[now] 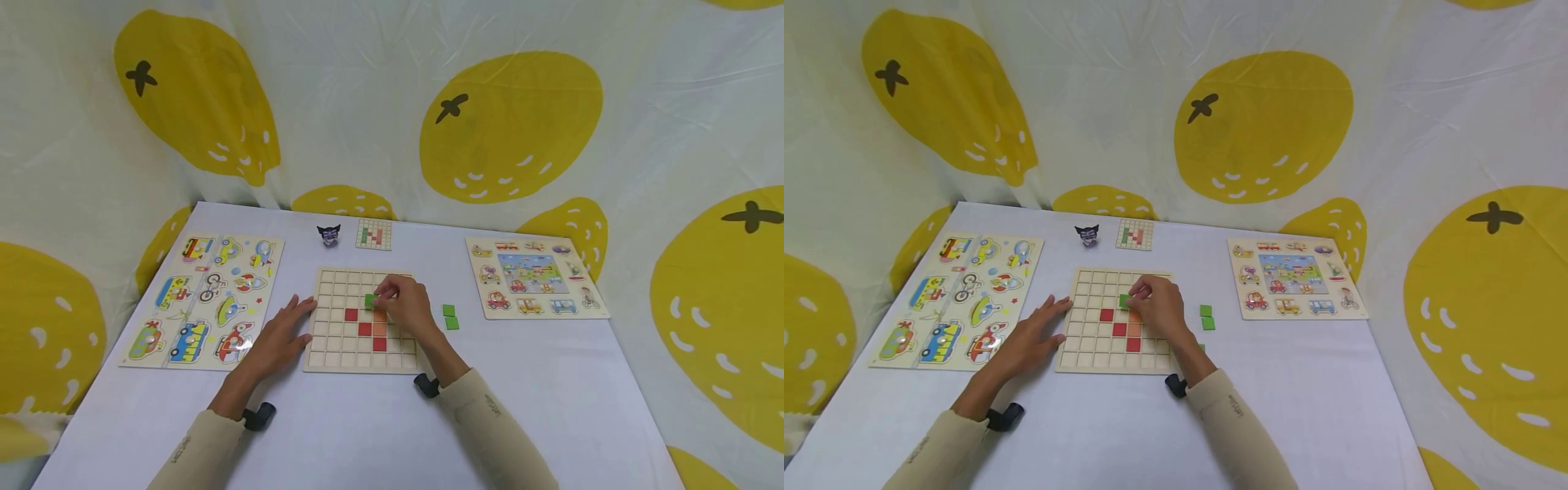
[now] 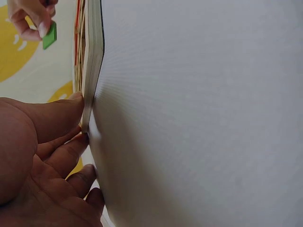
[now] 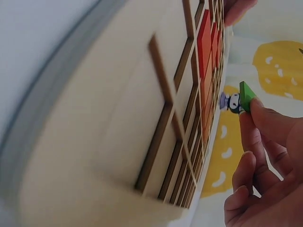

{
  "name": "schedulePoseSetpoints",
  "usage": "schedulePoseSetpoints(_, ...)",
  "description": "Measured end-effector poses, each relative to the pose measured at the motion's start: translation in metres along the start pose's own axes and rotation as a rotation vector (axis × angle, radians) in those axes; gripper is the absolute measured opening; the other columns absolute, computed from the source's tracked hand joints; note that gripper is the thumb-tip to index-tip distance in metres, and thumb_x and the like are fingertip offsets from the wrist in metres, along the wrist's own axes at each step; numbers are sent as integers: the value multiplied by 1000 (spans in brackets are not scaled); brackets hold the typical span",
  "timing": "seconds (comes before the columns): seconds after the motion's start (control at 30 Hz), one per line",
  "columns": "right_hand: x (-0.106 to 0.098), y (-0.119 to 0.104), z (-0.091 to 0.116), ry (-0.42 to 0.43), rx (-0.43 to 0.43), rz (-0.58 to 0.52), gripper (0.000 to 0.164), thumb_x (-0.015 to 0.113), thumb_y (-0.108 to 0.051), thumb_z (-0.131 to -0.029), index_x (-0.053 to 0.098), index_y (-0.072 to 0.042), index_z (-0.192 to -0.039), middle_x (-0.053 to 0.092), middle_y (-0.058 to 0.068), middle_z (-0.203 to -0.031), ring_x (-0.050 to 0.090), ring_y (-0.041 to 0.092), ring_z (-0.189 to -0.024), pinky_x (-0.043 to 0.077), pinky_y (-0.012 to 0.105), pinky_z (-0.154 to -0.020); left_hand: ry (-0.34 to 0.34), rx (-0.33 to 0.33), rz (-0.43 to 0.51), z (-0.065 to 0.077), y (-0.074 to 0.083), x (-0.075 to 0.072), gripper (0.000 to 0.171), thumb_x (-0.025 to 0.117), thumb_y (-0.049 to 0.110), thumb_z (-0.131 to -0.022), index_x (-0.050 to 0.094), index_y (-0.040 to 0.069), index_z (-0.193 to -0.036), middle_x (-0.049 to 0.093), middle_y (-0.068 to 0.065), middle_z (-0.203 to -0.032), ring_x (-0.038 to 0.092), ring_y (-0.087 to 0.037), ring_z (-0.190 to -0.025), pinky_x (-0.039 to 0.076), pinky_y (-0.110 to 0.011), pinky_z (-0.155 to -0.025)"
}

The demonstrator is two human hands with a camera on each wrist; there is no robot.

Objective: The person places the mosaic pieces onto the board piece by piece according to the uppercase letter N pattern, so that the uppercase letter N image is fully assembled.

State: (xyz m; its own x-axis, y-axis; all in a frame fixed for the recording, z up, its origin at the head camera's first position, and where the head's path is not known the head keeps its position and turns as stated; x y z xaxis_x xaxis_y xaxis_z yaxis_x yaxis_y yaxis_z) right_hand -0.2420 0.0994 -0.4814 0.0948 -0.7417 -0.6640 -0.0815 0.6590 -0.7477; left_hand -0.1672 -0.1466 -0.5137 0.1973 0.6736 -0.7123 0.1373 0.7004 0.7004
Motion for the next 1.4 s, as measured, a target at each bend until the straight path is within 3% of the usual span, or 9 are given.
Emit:
schedulePoseSetpoints(0.47,37,-25,-15,-86,20,26,12,86,-22,-91,74,-23,-90,70,-6,-77,64,15,-81,47,31,-68,3,15,-2,0,0,0,70,72,3,-97,44,10,-161,38,-13,-172,19,-43,-165,19,-65,-133)
schedulePoseSetpoints(0.77,59,-32,-27,-122,14,134,14,86,-23,-89,73,-26,-86,68,-7,-76,63,13,-73,46,28,-61,-5,-6,5,1,0,0,71,72,3,-97,44,11,-161,35,-14,-173,19,-44,-164,19,-68,-132)
schedulePoseSetpoints(1.03,63,-38,-28,-142,41,180,13,87,-24,-89,74,-25,-85,69,-7,-76,62,13,-73,47,28,-64,-6,-19,3,1,-3,1,71,72,3,-97,44,13,-162,33,-14,-174,18,-43,-165,18,-67,-132)
schedulePoseSetpoints(1.4,65,-41,-28,-165,14,231,9,86,-24,-89,78,-23,-90,68,-6,-74,61,13,-71,46,28,-66,0,-2,9,1,-1,1,71,73,2,-97,44,12,-161,35,-14,-173,18,-42,-165,18,-65,-133)
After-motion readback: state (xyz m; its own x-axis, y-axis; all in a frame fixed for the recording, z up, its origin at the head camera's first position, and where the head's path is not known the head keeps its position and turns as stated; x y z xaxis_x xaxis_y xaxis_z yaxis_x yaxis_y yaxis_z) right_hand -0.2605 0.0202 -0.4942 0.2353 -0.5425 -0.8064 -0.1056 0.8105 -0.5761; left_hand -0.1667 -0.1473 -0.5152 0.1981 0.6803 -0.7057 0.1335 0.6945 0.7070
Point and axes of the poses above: each hand's wrist, its own z-axis away from the middle knuckle, its own x-axis out of the palm, y = z × x, the point moved 9 cm from there along -z, towards the middle knuckle
